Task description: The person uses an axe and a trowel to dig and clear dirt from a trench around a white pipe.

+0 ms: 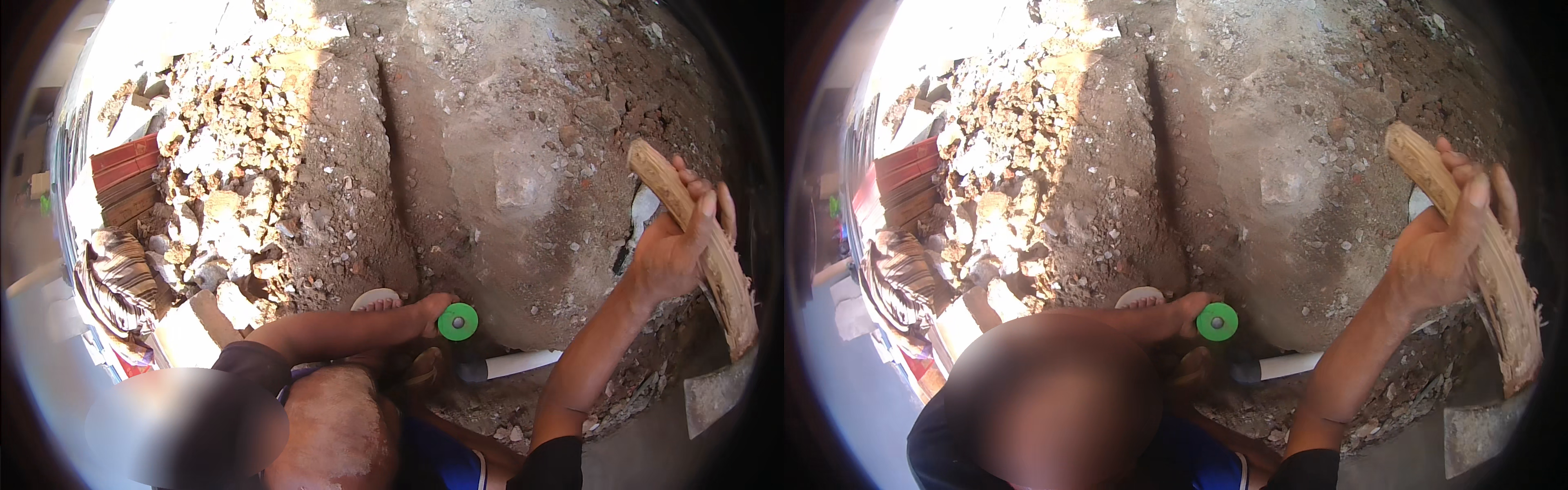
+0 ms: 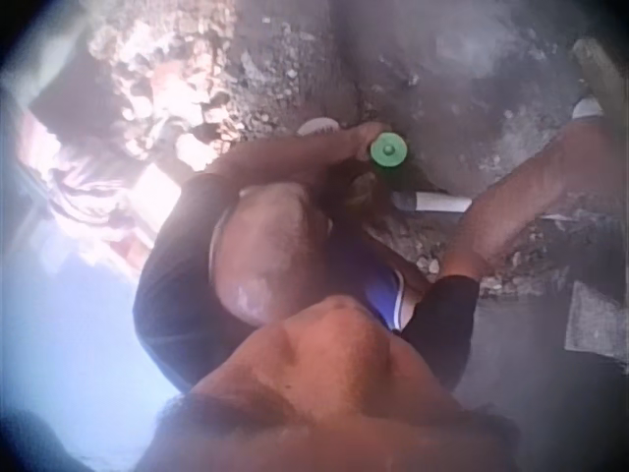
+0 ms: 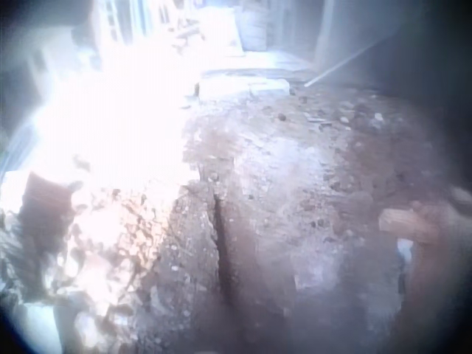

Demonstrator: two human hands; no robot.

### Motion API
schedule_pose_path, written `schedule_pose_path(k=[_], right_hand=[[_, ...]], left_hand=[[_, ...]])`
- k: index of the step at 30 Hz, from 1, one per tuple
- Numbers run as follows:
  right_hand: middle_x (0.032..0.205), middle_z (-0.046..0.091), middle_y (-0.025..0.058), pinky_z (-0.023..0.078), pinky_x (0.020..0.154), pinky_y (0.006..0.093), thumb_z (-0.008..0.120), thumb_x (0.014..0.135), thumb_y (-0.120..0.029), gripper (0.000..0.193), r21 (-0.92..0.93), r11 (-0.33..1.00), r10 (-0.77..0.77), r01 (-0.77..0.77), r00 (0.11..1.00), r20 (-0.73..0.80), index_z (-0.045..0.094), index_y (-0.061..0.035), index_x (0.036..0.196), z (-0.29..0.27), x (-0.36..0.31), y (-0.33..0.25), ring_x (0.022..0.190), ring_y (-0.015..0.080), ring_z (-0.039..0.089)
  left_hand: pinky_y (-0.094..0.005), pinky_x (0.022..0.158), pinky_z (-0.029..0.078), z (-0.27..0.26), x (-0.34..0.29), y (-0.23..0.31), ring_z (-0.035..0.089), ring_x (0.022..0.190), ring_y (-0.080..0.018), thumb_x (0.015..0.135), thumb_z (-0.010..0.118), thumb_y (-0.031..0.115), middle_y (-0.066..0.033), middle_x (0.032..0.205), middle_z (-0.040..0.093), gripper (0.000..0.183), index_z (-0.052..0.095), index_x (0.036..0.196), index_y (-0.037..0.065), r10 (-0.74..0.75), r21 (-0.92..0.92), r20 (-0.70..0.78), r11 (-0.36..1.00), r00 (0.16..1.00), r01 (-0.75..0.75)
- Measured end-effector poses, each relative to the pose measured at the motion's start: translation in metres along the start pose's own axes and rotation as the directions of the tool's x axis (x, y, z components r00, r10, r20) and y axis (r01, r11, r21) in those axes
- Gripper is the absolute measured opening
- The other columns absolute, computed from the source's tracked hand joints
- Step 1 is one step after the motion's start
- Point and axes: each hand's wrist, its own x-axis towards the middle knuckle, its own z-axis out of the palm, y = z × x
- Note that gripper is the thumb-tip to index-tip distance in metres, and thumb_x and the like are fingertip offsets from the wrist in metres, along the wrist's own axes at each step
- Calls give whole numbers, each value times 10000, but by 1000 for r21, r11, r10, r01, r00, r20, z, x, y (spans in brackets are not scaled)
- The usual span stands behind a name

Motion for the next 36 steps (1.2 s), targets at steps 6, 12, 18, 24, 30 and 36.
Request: schedule_pose_path(k=[6,12,18,24,30,36], right_hand=[[989,667,145,477,953,390,665,877,-30,369,-354,741,584,-571,808,-80,539,19,1220,-15,-156,149,976,256,656],[838,644,138,510,924,440,571,921,-7,427,-216,907,334,-361,930,-151,432,69,1317,-25,-103,-1,948,284,660],[844,574,107,498,576,289,670,891,-60,561,-317,684,502,-657,739,-450,387,74,1356,-72,-189,-117,619,141,545],[898,562,106,447,528,264,665,902,-76,598,-429,594,531,-681,732,-426,343,64,1386,-122,-176,-201,614,125,514],[707,409,9,405,577,270,543,972,-143,257,-352,891,14,-286,793,-609,427,-45,1179,-122,-137,-215,648,106,433],[739,600,72,420,452,292,677,817,-1,339,-412,-227,883,-883,-7,-470,570,36,1137,-100,-363,-140,489,123,509]], left_hand=[[-336,658,606,-1,9,-9,692,696,-189,948,536,142,-73,822,682,145,636,937,38,-18,23,123,1000,992,15],[-357,769,586,-1,28,-34,676,843,-178,957,592,133,-58,955,667,104,615,1018,52,-9,48,144,999,989,2],[-331,815,594,31,35,-56,667,898,-158,938,648,162,-39,1013,656,154,608,1048,62,55,-16,122,998,991,-54],[-297,821,602,57,31,-39,668,929,-150,958,625,211,-45,1046,658,187,616,1069,60,70,17,53,997,996,-71],[-292,811,613,58,43,-25,680,919,-162,976,589,168,-72,1040,668,165,623,1078,43,77,-17,71,997,995,-76],[-338,826,619,80,46,-39,678,929,-186,954,619,148,-89,1055,659,204,597,1093,1,143,8,61,990,988,-144]])
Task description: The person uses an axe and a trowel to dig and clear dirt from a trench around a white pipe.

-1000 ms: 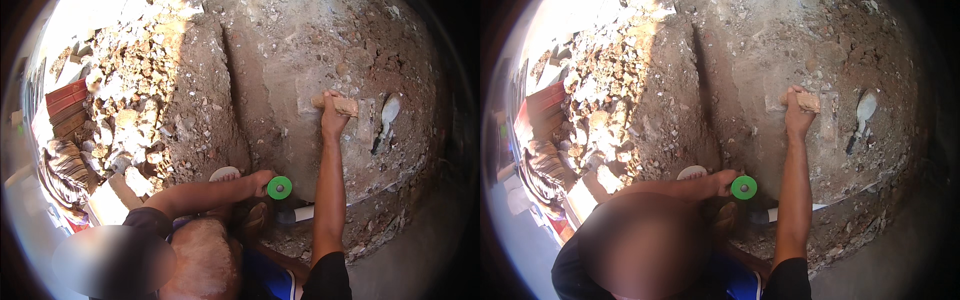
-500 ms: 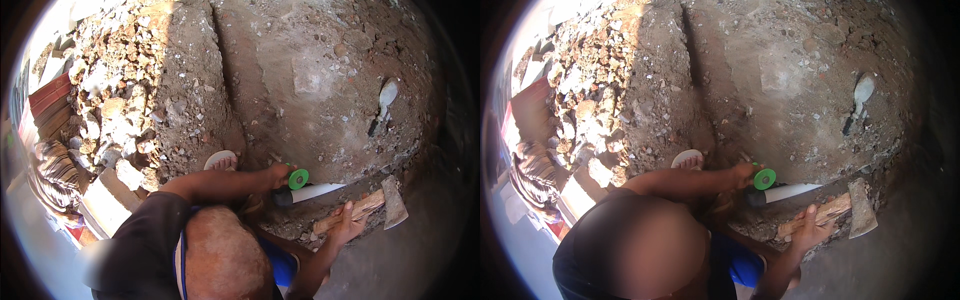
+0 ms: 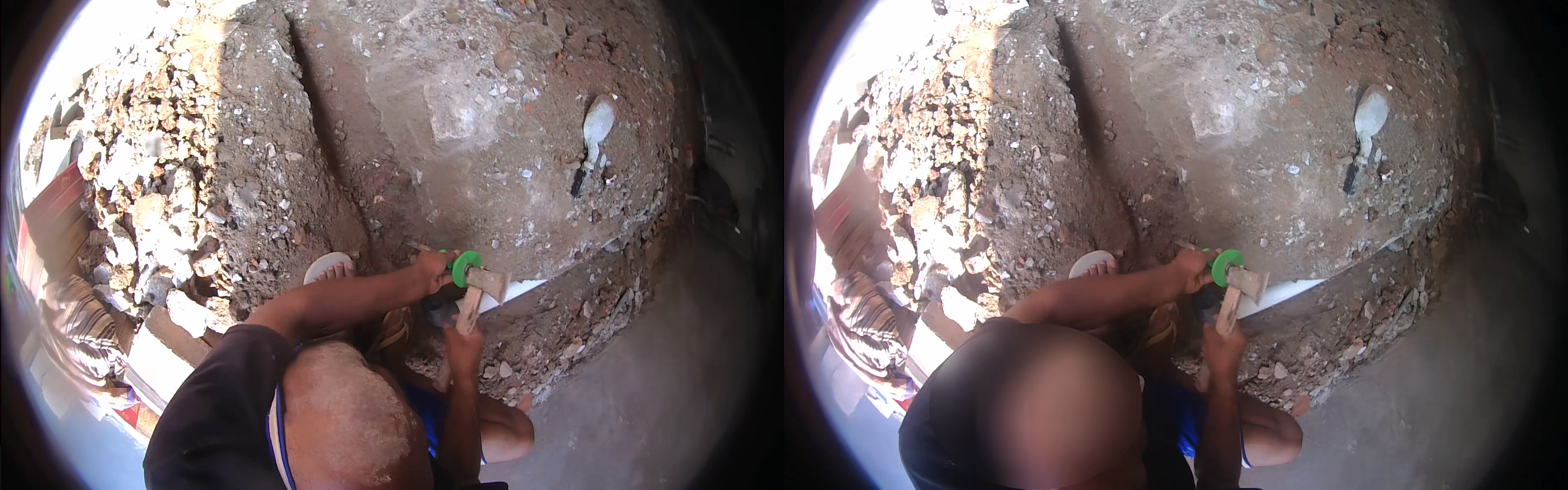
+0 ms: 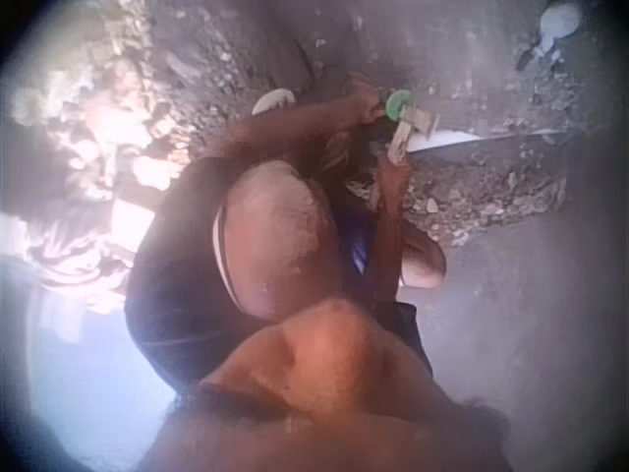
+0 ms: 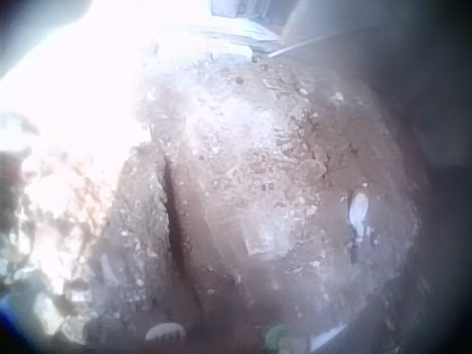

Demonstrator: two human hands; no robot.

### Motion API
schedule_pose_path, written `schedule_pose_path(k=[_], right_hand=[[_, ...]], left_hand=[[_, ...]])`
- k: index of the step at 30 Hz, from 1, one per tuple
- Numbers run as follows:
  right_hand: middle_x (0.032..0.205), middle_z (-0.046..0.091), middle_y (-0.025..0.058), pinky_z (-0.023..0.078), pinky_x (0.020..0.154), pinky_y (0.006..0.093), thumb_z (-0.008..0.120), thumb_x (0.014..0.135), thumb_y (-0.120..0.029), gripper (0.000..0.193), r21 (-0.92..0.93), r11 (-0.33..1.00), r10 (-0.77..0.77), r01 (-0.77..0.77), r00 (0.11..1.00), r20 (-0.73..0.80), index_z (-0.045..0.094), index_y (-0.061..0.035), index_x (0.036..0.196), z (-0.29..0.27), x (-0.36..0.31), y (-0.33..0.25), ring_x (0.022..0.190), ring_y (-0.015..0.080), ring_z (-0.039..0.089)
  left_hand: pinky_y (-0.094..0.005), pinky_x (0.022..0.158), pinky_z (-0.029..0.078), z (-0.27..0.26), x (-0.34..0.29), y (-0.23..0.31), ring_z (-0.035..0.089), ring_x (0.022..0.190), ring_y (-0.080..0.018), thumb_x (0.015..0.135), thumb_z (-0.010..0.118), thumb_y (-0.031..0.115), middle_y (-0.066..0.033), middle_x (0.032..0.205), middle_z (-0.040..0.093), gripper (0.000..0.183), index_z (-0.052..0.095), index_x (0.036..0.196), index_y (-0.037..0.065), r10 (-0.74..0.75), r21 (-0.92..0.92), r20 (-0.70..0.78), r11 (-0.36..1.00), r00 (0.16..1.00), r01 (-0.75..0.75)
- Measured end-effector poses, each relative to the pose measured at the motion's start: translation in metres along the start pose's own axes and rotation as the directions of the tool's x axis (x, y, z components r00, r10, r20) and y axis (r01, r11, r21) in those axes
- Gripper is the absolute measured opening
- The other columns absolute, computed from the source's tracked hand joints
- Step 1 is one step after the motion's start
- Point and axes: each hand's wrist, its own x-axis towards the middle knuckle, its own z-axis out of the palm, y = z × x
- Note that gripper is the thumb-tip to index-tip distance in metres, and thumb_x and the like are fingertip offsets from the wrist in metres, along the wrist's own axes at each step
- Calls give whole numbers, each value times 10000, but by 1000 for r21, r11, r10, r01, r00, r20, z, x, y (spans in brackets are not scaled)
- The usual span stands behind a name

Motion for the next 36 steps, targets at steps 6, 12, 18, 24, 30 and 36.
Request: schedule_pose_path(k=[6,12,18,24,30,36], right_hand=[[674,496,19,417,497,236,629,889,-37,281,408,516,-430,753,639,-637,494,-49,1136,-101,-31,-148,547,106,482],[697,569,75,459,488,302,681,854,-96,283,37,993,-109,114,987,-118,550,-3,1087,10,18,-9,528,138,548],[649,571,52,410,409,274,701,846,-129,260,282,957,-64,63,998,-6,581,-11,1044,-20,61,-49,431,121,501],[846,628,157,508,754,436,736,842,-191,332,-384,843,-512,376,780,-360,604,16,1066,-54,180,-134,786,312,619],[1202,583,238,472,915,473,708,819,-404,495,-768,358,-611,531,755,237,660,-17,1123,3,153,-154,1099,364,590],[899,707,202,527,789,471,722,747,-495,504,-889,253,20,381,917,399,731,-30,942,28,145,-105,877,405,674]], left_hand=[[-375,811,624,-12,5,-3,671,948,-234,936,634,111,-109,1071,633,202,578,1084,-13,0,-134,-63,991,998,-9],[-385,827,622,-13,8,-14,669,963,-249,923,630,73,-128,1076,625,186,574,1065,-35,7,-95,-63,995,998,-13],[-394,784,642,-29,27,-14,674,937,-263,915,651,90,-155,1066,614,244,538,1076,-56,114,-205,-2,972,994,-112],[-380,810,618,-45,10,-5,665,964,-286,927,643,137,-174,1176,580,442,458,1279,-58,28,94,6,995,1000,-29],[-380,813,583,-102,-20,12,647,988,-281,933,640,185,-149,1291,529,622,335,1448,16,22,398,-13,917,1000,-15],[-338,751,575,-127,-41,2,646,935,-215,955,617,231,-139,1210,577,610,337,1447,7,8,547,151,832,989,-90]])
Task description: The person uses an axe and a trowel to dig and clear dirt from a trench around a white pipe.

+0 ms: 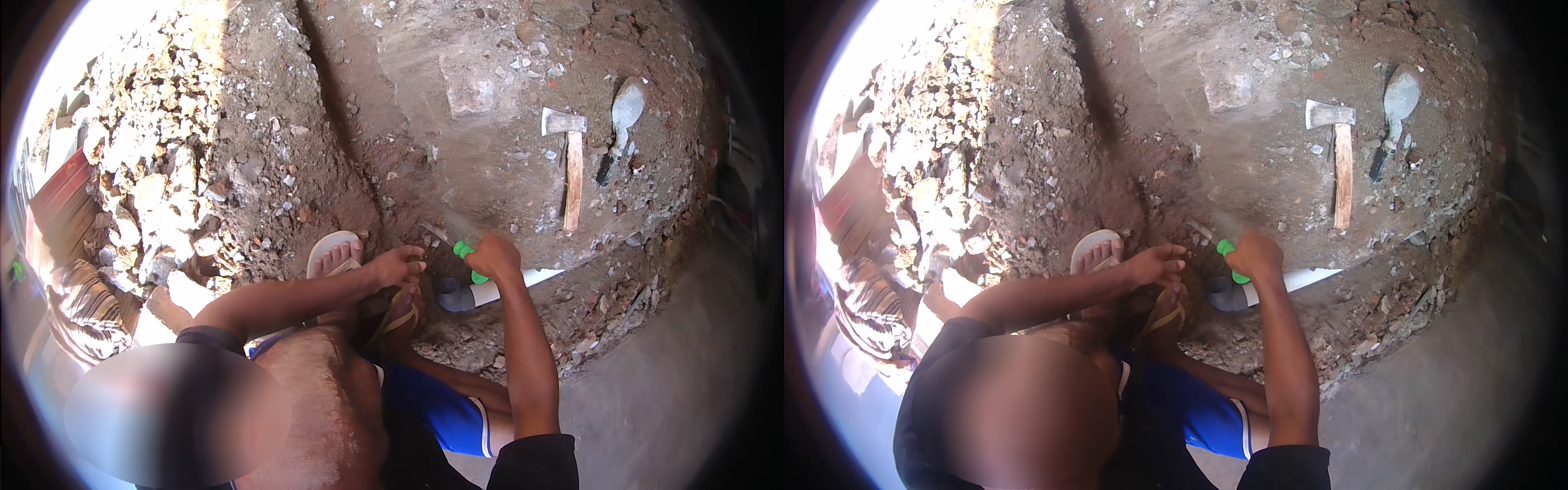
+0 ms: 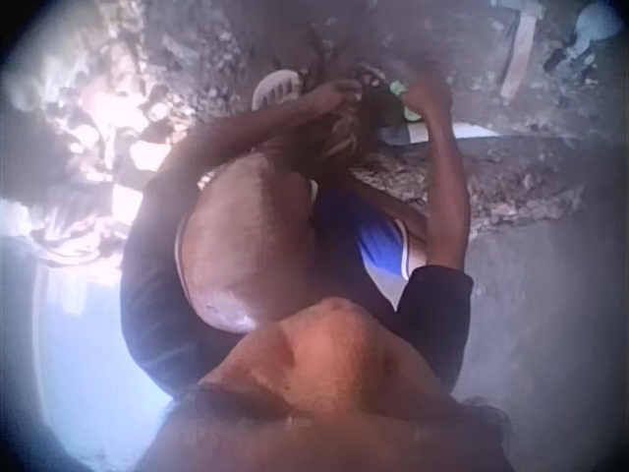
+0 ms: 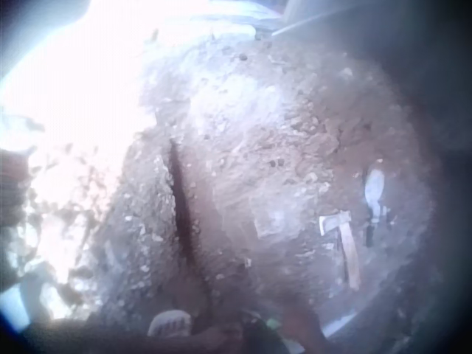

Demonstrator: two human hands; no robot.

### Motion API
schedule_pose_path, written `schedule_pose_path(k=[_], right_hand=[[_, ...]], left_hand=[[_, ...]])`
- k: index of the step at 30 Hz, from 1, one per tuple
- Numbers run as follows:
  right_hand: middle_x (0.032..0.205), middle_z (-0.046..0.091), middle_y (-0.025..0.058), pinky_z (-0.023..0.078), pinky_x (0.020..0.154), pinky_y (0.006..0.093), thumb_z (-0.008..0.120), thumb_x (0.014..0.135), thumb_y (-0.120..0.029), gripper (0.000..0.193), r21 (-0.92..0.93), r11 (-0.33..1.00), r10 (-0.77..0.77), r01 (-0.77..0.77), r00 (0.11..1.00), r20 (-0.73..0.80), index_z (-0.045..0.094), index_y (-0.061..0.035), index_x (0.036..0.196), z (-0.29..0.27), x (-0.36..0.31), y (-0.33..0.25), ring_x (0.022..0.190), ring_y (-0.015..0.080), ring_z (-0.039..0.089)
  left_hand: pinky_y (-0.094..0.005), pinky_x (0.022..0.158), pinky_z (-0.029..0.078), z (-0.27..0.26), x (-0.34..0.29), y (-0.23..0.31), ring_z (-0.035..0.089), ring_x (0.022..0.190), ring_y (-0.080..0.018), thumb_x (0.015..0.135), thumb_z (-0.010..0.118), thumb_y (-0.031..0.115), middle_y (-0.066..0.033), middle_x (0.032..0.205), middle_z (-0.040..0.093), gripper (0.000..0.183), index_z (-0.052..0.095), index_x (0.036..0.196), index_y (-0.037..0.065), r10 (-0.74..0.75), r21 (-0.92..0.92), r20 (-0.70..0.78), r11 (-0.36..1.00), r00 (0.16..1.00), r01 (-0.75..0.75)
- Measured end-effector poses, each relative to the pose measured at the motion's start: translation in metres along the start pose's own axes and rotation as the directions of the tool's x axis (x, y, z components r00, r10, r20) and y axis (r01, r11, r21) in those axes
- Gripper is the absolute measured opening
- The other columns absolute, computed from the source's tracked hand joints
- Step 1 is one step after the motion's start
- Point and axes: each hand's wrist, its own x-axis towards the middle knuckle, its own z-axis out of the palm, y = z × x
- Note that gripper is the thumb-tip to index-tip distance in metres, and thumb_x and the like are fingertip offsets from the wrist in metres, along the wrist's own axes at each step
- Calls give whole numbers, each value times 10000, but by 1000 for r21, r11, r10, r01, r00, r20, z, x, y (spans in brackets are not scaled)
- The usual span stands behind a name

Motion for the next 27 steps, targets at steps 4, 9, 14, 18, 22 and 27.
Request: schedule_pose_path(k=[4,9,14,18,22,27], right_hand=[[937,709,188,522,793,447,759,753,-420,446,262,957,-142,127,989,39,721,-69,1025,57,-9,33,896,382,677],[885,717,117,510,769,328,774,821,-245,414,811,558,-189,175,979,-81,676,-11,1148,224,14,95,826,194,667],[896,713,85,507,750,305,720,860,-214,419,919,392,-46,-35,997,58,652,-15,1223,167,-35,29,822,152,647],[816,690,140,525,743,384,677,848,-230,376,836,544,30,73,994,-106,684,-43,1174,72,-77,-4,755,278,655],[762,647,136,529,743,428,673,821,-228,287,506,845,72,175,899,-431,723,-19,1011,47,-104,-44,696,335,628],[741,637,133,523,671,422,674,797,-123,121,454,754,179,475,516,-838,656,-8,763,50,-114,-58,682,308,634]], left_hand=[[-328,746,556,3,-25,14,647,937,-203,964,597,210,-141,1115,622,572,355,1431,-14,128,124,41,984,991,-132],[-336,784,551,0,-5,11,651,988,-232,962,591,241,-180,1173,621,574,373,1420,-29,204,434,106,871,973,-230],[-383,869,549,-2,-7,2,605,1125,-310,953,599,327,-235,1258,588,646,367,1413,-62,8,280,-27,960,1000,0],[-374,850,562,47,20,21,644,1013,-320,976,548,334,-233,1195,605,581,414,1362,-79,-365,-243,-162,915,917,322],[-383,733,561,76,59,3,678,849,-273,993,494,315,-195,1002,665,443,557,1194,-75,-334,-365,-337,908,880,205],[-424,650,535,103,44,17,688,730,-245,961,517,240,-162,813,691,333,663,943,-58,-374,-399,-391,892,841,211]])
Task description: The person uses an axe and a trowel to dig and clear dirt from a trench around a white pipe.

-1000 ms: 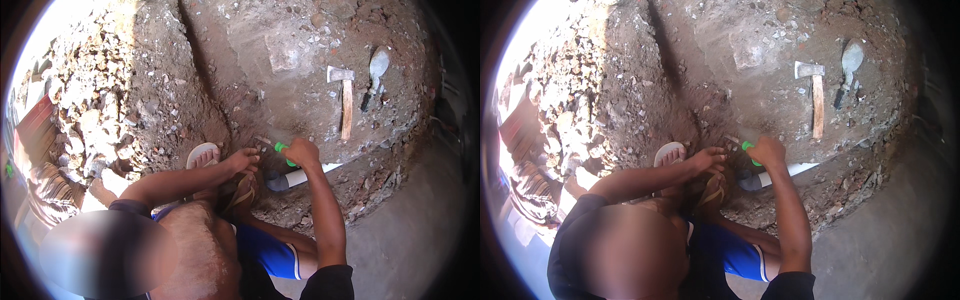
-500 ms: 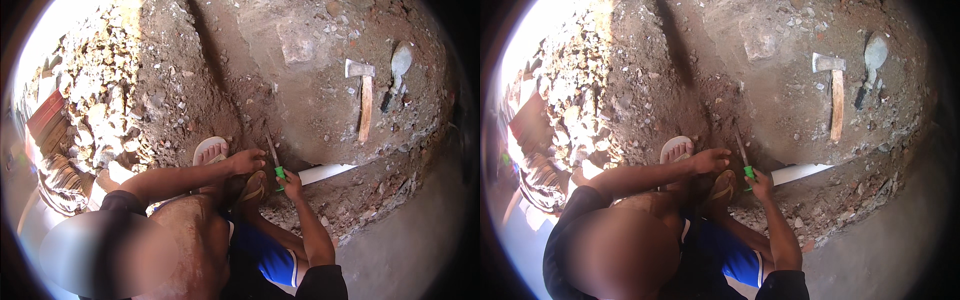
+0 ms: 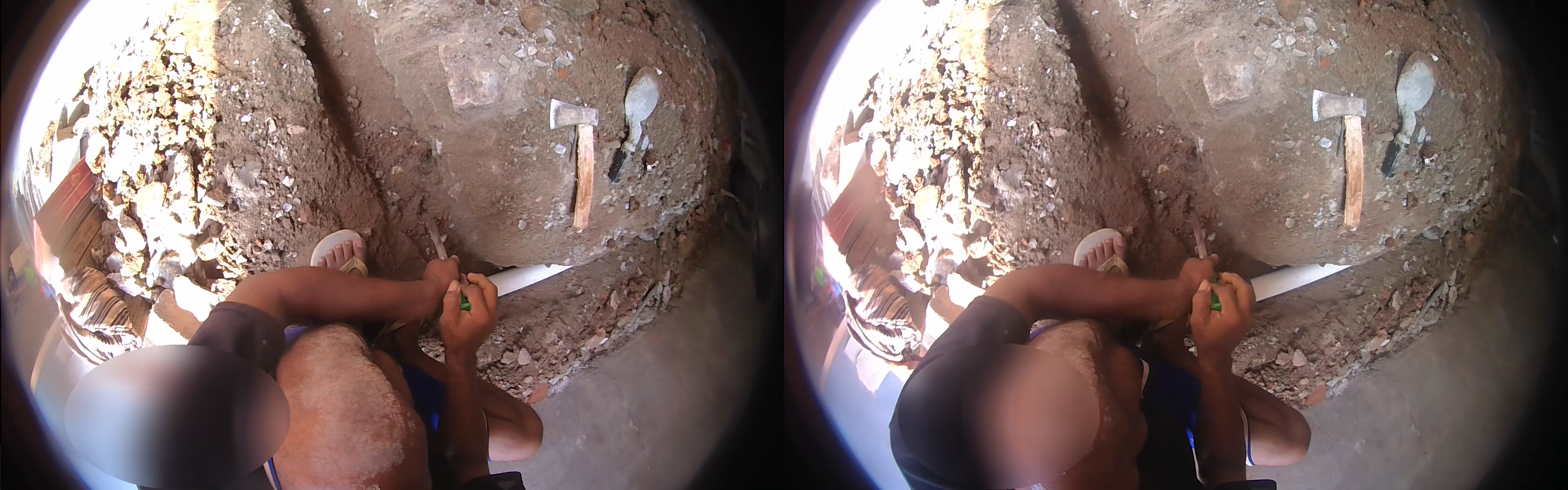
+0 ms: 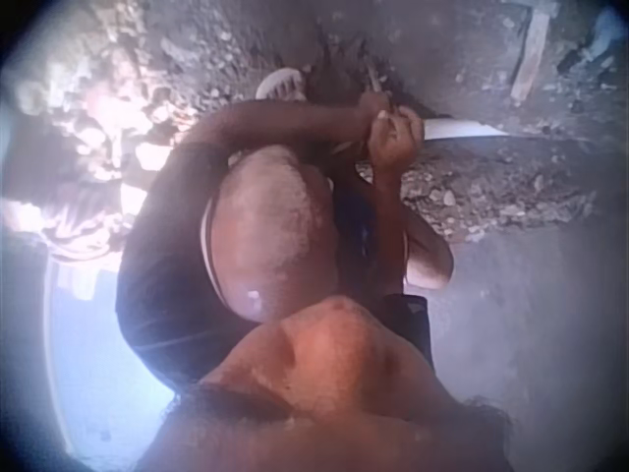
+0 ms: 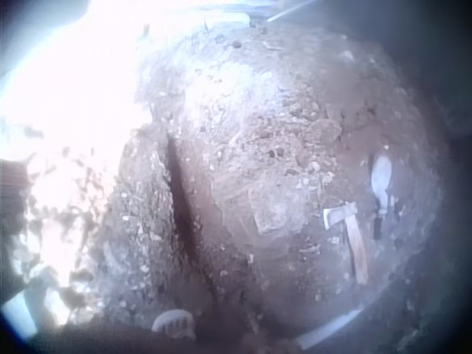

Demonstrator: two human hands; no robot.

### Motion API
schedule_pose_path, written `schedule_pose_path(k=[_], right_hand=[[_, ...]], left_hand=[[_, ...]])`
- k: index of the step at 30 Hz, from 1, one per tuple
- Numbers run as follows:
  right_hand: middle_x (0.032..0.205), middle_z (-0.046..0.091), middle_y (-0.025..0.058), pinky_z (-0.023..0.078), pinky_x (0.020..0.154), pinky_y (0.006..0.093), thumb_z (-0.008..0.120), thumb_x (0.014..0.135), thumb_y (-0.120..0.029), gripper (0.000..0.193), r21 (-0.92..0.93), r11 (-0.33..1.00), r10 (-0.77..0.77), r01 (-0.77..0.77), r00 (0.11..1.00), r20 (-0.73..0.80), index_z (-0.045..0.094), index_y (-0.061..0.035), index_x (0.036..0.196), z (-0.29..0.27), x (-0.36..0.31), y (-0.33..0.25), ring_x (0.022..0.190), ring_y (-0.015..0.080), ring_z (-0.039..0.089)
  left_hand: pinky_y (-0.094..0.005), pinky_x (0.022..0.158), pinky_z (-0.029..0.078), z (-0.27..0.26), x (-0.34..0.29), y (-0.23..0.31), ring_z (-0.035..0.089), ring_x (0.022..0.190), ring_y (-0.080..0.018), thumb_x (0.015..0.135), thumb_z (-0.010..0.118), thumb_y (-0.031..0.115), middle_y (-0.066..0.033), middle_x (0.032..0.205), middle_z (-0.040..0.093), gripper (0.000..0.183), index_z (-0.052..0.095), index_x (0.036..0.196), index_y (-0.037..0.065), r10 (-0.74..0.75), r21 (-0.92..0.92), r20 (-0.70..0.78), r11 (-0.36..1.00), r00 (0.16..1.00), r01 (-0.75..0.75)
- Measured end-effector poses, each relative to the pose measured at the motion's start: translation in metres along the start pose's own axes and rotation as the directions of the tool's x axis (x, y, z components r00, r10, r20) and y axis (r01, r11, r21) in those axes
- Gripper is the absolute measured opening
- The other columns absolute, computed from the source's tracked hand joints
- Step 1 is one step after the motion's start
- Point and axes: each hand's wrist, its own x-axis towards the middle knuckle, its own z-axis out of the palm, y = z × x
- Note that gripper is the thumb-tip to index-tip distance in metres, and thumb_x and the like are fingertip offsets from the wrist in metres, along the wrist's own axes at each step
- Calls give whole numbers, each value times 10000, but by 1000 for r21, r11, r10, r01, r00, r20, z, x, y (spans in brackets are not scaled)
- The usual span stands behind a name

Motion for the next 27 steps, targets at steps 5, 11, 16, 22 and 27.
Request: schedule_pose_path(k=[5,11,16,22,27], right_hand=[[679,607,128,483,562,392,636,784,-33,152,95,987,128,-133,990,53,571,19,657,-6,8,-14,599,279,598],[581,493,175,371,473,375,575,787,-35,250,84,971,223,-222,975,-1,447,60,594,108,18,39,472,236,484],[564,503,146,376,469,376,591,761,-13,186,162,959,235,-232,972,-4,525,54,599,62,14,11,465,198,482],[544,513,127,364,451,381,591,759,-33,194,70,970,229,-231,973,31,548,21,577,30,6,-10,444,223,490],[538,446,141,308,438,367,597,766,-98,306,-28,936,351,-350,936,25,434,-5,524,80,36,34,465,110,374]], left_hand=[[-390,706,568,-6,3,2,711,843,-255,916,526,259,-173,915,716,332,711,899,-16,197,429,74,879,978,-210],[-371,730,572,-44,95,42,712,893,-261,934,507,288,-179,951,714,357,712,916,-4,389,914,198,259,900,-313],[-363,739,571,-28,17,41,712,911,-268,961,484,301,-189,967,708,378,705,934,-5,124,292,-17,950,992,-114],[-354,668,561,-24,23,-6,723,843,-239,978,459,209,-145,820,713,359,715,798,32,412,773,101,540,905,-332],[-345,662,554,-23,77,54,716,776,-219,941,538,255,-142,842,717,316,713,796,36,210,910,410,-156,888,-383]])
